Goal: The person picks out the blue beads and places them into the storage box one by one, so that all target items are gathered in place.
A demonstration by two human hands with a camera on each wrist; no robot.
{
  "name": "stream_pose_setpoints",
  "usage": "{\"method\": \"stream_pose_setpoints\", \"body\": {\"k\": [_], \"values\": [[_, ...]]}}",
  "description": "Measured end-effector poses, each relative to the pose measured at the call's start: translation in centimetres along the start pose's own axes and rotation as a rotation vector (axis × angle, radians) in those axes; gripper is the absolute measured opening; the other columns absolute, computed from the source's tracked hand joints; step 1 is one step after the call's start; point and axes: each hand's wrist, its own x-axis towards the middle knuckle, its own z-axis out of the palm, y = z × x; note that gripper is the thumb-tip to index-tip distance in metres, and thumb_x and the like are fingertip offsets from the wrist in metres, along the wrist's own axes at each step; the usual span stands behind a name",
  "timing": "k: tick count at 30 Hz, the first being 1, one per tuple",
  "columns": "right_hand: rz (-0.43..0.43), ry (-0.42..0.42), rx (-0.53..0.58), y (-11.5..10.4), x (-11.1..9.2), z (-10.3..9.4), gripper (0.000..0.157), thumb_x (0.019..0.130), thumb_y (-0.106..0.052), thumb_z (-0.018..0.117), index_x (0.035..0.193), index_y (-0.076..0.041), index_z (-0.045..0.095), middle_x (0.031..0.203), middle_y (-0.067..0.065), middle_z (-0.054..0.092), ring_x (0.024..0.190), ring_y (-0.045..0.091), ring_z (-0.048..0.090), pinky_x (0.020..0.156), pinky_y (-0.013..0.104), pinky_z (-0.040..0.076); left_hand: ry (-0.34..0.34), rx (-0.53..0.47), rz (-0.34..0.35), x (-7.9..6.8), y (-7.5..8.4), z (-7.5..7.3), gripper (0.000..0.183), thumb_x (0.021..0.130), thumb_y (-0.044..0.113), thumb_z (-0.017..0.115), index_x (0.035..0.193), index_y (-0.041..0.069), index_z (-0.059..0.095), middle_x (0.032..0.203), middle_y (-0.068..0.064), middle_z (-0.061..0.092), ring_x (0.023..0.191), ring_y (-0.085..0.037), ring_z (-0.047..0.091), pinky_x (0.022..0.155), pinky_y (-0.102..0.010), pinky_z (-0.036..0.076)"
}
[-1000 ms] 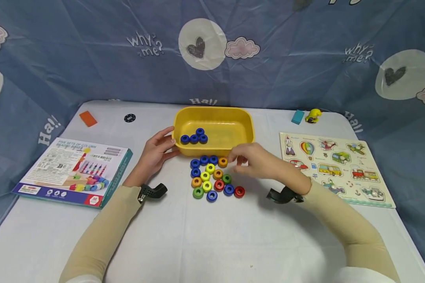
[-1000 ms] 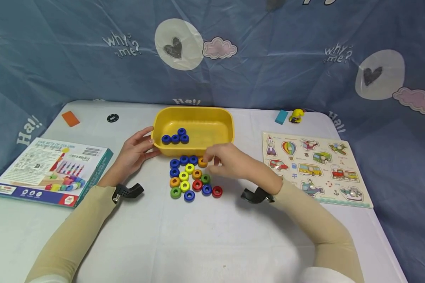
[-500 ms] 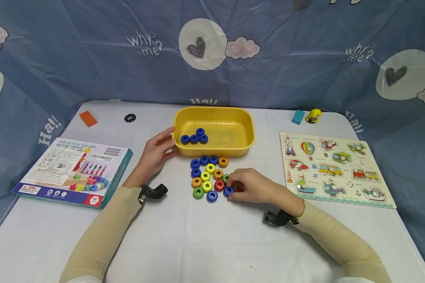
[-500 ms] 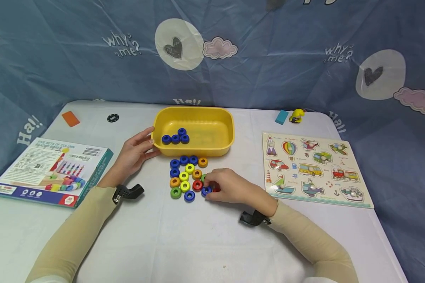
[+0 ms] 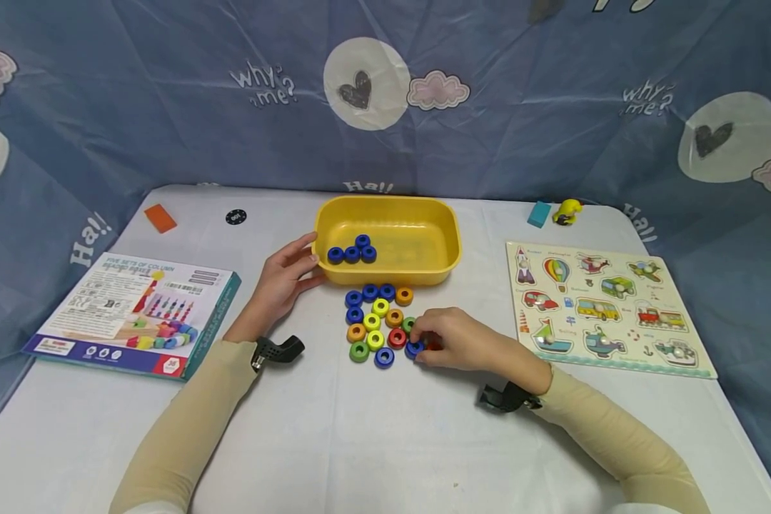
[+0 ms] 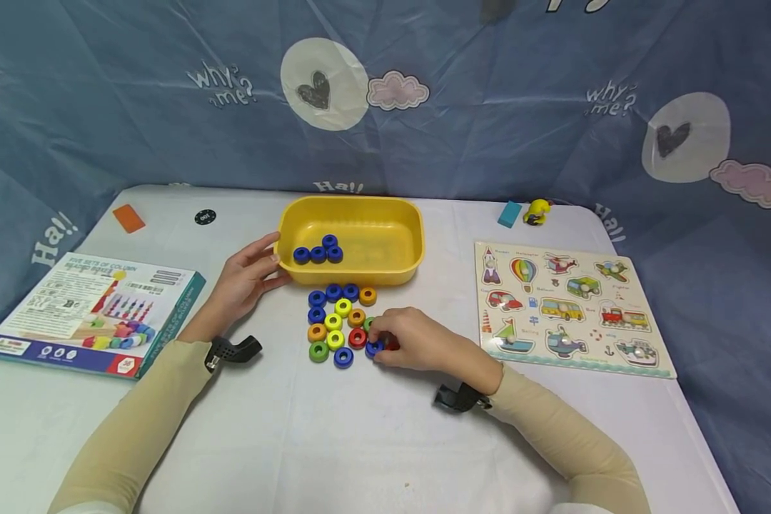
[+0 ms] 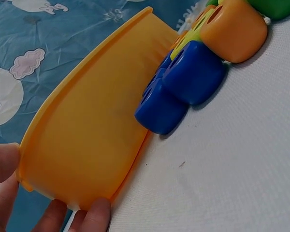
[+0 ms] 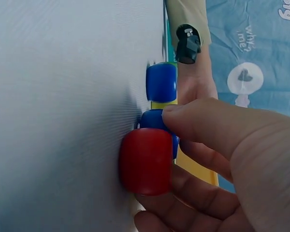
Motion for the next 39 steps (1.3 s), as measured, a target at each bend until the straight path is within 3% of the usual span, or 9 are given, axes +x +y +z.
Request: {"method": "stream_pose_setpoints", "body": {"k": [7,13,17,21,28,31,39], "values": [[-0.066,0.021,0.039,-0.5,0.6,-2.0,0.022,0.083,-0.017,0.073,0.104,-0.013,0.069,0.095,-0.005,0.066,0.079,0.008,0.058,0.071,0.021,0.054,0.001,0.0,0.007,0.0,-0.1,0.0,0.052,0.099,0.012,0.055,0.149,0.02,0.041,0.127,-0.005,0.051,0.103,-0.011,0.059,0.091,-0.033,0.057],[-0.142,0.181,0.086,-0.1,3.3,-6.1,0.033,0.081,-0.007,0.07,0.114,-0.005,0.071,0.101,0.006,0.07,0.083,0.014,0.063,0.074,0.028,0.06,0.008,-0.01,0.028,0.3,-0.3,0.0,0.052,0.097,0.014,0.059,0.147,0.021,0.044,0.126,-0.005,0.053,0.103,-0.012,0.061,0.088,-0.031,0.059],[-0.05,0.239,0.066,1.3,6.5,-7.8,0.031,0.081,-0.006,0.069,0.111,-0.004,0.072,0.098,0.009,0.071,0.078,0.016,0.064,0.07,0.027,0.058,0.008,-0.013,0.026,0.3,-0.4,0.0,0.052,0.097,0.015,0.06,0.147,0.022,0.045,0.127,-0.005,0.053,0.103,-0.013,0.061,0.088,-0.031,0.059],[0.107,0.208,0.015,3.1,10.1,-7.6,0.032,0.084,-0.01,0.069,0.115,-0.003,0.071,0.102,0.012,0.072,0.073,0.02,0.064,0.066,0.027,0.052,0.005,-0.006,0.007,0.2,-0.3,0.1,0.052,0.099,0.013,0.057,0.148,0.023,0.043,0.133,-0.007,0.05,0.105,-0.013,0.06,0.09,-0.032,0.058],[0.324,0.133,-0.029,4.7,14.2,-6.3,0.034,0.086,-0.013,0.07,0.119,-0.006,0.069,0.11,0.012,0.071,0.1,0.025,0.064,0.09,0.036,0.054,-0.002,0.01,0.009,0.2,-0.1,0.1,0.052,0.099,0.016,0.057,0.148,0.023,0.042,0.138,-0.01,0.047,0.108,-0.014,0.059,0.093,-0.034,0.056],[0.353,0.106,-0.02,5.0,15.0,-5.9,0.034,0.086,-0.012,0.07,0.12,-0.007,0.069,0.113,0.012,0.071,0.104,0.025,0.063,0.095,0.037,0.052,-0.006,0.006,0.013,0.3,-0.1,0.1,0.052,0.099,0.016,0.057,0.148,0.022,0.042,0.135,-0.009,0.048,0.107,-0.014,0.06,0.092,-0.033,0.056],[0.33,0.057,0.026,5.7,15.9,-4.8,0.034,0.087,-0.009,0.069,0.121,-0.006,0.067,0.116,0.013,0.069,0.105,0.024,0.063,0.095,0.035,0.053,0.005,-0.003,0.002,0.1,-0.2,0.0,0.051,0.099,0.014,0.056,0.148,0.022,0.043,0.13,-0.006,0.05,0.106,-0.014,0.06,0.09,-0.032,0.058]]}}
